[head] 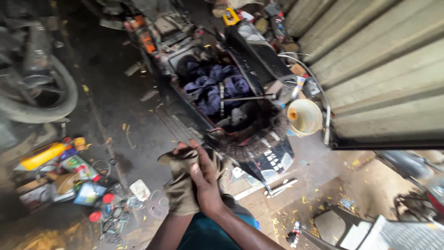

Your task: Repairing a motorcycle by inspecting internal components, cleaning parts with a rag, and reassembling the seat area.

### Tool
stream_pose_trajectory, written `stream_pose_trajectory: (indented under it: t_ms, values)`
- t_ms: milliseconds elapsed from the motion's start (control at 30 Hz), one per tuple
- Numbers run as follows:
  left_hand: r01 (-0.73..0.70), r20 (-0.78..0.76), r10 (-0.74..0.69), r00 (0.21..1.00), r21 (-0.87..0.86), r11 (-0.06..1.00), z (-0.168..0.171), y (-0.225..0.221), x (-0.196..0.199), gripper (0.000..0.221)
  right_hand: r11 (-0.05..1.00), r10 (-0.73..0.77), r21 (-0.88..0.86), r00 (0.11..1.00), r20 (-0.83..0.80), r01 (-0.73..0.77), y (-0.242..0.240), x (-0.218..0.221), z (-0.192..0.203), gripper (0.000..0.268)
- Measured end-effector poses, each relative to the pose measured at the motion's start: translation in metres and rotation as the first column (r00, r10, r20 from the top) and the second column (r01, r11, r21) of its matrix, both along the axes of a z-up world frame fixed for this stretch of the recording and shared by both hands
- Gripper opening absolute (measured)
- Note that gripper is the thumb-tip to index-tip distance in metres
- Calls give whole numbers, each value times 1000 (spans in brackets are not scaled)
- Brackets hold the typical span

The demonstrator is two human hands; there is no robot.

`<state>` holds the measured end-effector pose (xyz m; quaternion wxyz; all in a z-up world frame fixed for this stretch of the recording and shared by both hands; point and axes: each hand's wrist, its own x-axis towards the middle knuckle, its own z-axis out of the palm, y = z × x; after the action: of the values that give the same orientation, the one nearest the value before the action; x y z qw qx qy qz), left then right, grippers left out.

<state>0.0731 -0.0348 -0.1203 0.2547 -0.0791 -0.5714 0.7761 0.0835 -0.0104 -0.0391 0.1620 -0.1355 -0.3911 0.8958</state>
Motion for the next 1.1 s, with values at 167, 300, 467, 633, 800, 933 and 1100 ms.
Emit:
stream_pose_trajectory:
  t_ms: [167,300,467,633,800,933,1100]
  values:
    - [-27,-172,-412,895,-942,335,-113,-40,-21,57,639,-46,762,984,174,-105,-2,9,8,77]
    - [-300,-423,-372,826,-889,345,-151,-59,-30,44,351,6,892,953,304,-286,-11,17,16,86]
    - [-570,-446,-530,721,-817,-88,-30,-47,-36,36,468,-61,801,891,451,-373,9,0,-13,35]
    - [2,20,-376,926,-999,-47,7,-30,-56,30,-202,-195,921,935,295,-333,18,-26,-19,37]
    - [-315,-209,-443,872,-932,-180,-42,-36,-63,24,-203,-138,950,968,212,-237,20,-9,-131,26]
    - [-250,-211,-327,921,-965,-79,-109,-41,-55,13,-102,-142,878,880,452,-468,14,-11,-61,27]
    - [99,98,-167,981,-995,-3,-130,-53,-88,69,-452,163,852,915,370,-264,20,15,-47,29]
